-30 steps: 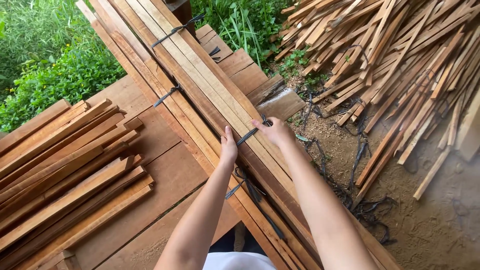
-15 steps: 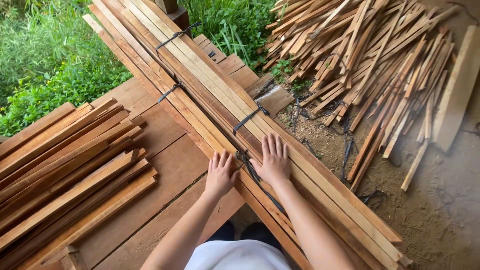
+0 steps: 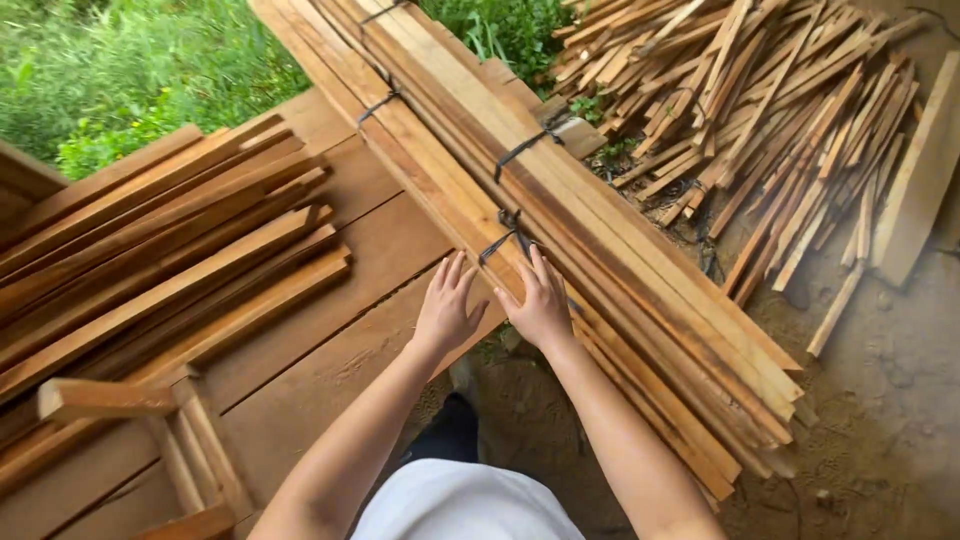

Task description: The person arranges thin wooden planks on a wooden workbench and secures them into bundles using black zip ties. They wrap the ties around the planks, pull them tight, and fasten the ends to hold the wood together. The person then lifts the completed bundle and places it aside before repeating the process with more planks.

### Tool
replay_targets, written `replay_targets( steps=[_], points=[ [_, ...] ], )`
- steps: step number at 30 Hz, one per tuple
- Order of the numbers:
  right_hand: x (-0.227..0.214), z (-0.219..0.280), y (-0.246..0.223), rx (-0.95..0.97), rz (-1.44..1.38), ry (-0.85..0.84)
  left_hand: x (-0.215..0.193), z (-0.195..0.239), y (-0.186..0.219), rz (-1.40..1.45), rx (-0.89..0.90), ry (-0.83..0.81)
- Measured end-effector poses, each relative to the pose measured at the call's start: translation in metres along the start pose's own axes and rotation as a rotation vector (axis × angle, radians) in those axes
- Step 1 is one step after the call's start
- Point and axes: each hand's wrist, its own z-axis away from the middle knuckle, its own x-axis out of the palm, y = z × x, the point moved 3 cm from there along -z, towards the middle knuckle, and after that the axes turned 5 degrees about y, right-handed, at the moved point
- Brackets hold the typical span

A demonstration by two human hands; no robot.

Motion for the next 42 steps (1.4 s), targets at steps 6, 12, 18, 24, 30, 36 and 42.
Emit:
replay_targets(
  steps=[6,12,18,24,30,36,42],
  points=[
    [0.035,0.035,-0.078,-0.072,-0.078,-0.098,-0.056,0.058,-0.038,-0.090,0.013,0.199],
    [0.052,0.056,-0.225,-0.198,-0.180,-0.205,-0.147,0.127,-0.112,-0.218,-0.073,0.343],
    [0.122,0.072,-0.379,-0.409,-0.267,-0.188,-0.261,0.205,-0.214,-0.220,-0.208,0.342],
    [0.224,0.099,-0.527,-0.571,-0.343,-0.173,-0.373,0.298,-0.326,-0.276,-0.334,0.384],
    [0.275,0.124,-0.617,-0.651,-0.280,-0.170,-0.430,0.375,-0.395,-0.293,-0.475,0.350],
    [0.319,0.107,-0.636,-0.735,-0.155,-0.134,-0.448,0.428,-0.476,-0.328,-0.591,0.415],
    [0.359,0.097,-0.629,-0.708,-0.033,-0.166,-0.511,0.451,-0.508,-0.432,-0.639,0.406]
  ],
)
